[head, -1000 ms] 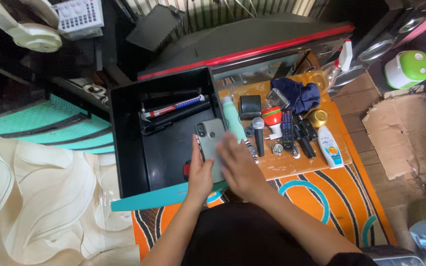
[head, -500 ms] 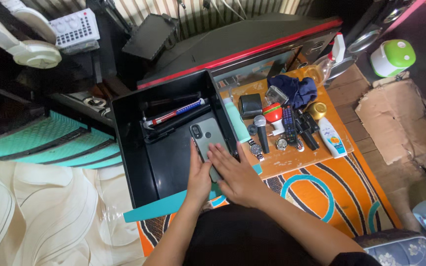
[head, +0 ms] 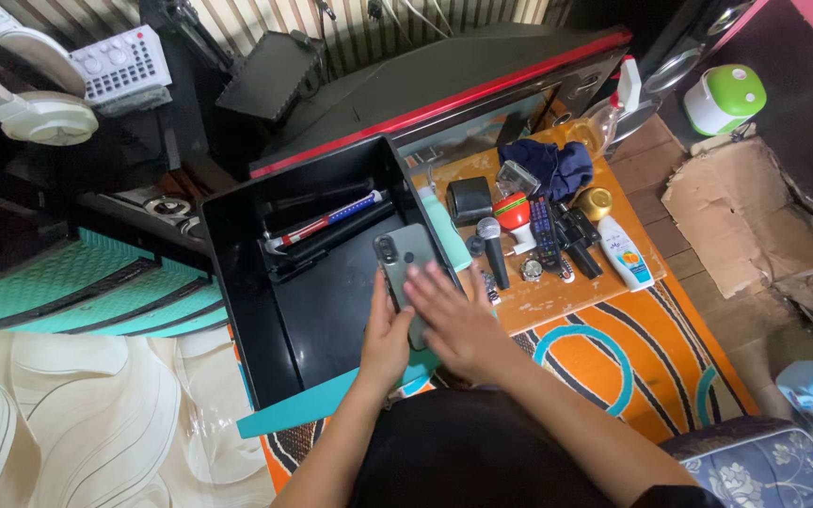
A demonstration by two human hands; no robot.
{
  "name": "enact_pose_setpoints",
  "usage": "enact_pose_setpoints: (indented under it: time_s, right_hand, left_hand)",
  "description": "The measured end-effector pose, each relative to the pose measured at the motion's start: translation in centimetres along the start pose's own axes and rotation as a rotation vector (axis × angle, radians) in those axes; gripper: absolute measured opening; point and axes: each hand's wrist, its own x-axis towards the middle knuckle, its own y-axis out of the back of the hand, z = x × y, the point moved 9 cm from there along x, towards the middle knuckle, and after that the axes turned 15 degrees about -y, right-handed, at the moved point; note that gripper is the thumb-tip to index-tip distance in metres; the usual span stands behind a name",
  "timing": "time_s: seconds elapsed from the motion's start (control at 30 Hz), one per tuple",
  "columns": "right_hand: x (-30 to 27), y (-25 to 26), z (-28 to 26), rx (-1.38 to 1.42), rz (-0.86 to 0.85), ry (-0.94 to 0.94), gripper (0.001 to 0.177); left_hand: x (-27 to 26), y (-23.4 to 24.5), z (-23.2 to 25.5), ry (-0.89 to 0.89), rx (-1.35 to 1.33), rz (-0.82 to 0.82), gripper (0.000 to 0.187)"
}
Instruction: The person removes various items from a drawer, including watches, a remote control, a bottle, a wallet, and a phone case, and places them on a nearby table. The person then removes a hammer and a ruler from the drawer and places them on a speaker.
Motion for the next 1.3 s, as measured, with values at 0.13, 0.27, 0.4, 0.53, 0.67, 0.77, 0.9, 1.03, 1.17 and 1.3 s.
enact_pose_setpoints:
  time_s: [0.13, 0.27, 0.4, 0.53, 0.67, 0.77, 0.9, 1.03, 1.17, 1.3]
  right_hand:
    - [1.8, 1.2, 4.7, 0.059, 0.004, -0.250, 0.076]
    - [1.4, 2.1, 7.4, 0.501, 0.112, -0.330, 0.077]
    - [0.7, -3.2, 9.8, 1.179, -0.135, -0.596, 0.047]
    - [0.6, -4.5, 11.2, 1.321, -0.130, -0.552, 0.039]
    - [0.4, -4.5, 12.0, 1.299, -0.088, -0.483, 0.042]
    - [0.0, -5.3, 12.4, 1.295, -0.152, -0.505, 0.046]
    - [-1.3, -7.5, 13.2, 1.322, -0.287, -0.576, 0.050]
    - [-0.9, -7.7, 16.6, 1.292, -0.078, -0.591, 0.049]
    - [-0.4, -7.6, 20.3, 1.383, 0.017, -0.659, 0.045]
    - [-0.5, -6.2, 21.7, 1.194, 0.018, -0.683, 0.039]
  left_hand:
    - [-0.7, -2.2, -0.1, 0.027, -0.042, -0.151, 0.079]
    - [-0.3, -3.8, -0.5, 0.036, -0.106, -0.138, 0.079]
    - [0.0, -4.4, 0.9, -0.100, 0.255, -0.165, 0.077]
    - [0.1, -5.2, 3.1, -0.241, 0.807, -0.162, 0.078]
    - [-0.2, -9.0, 3.5, -0.423, 1.228, -0.490, 0.070]
    - [1.0, -9.1, 3.0, -0.386, 1.277, -0.525, 0.064]
    - [3.5, -7.5, 3.3, -0.346, 1.354, -0.352, 0.060]
    - [3.5, -10.2, 2.7, -0.416, 1.319, -0.414, 0.066]
    - [1.4, -14.4, 1.2, -0.349, 1.038, -0.544, 0.071]
    - [2.8, -14.6, 0.3, -0.300, 1.286, -0.478, 0.065]
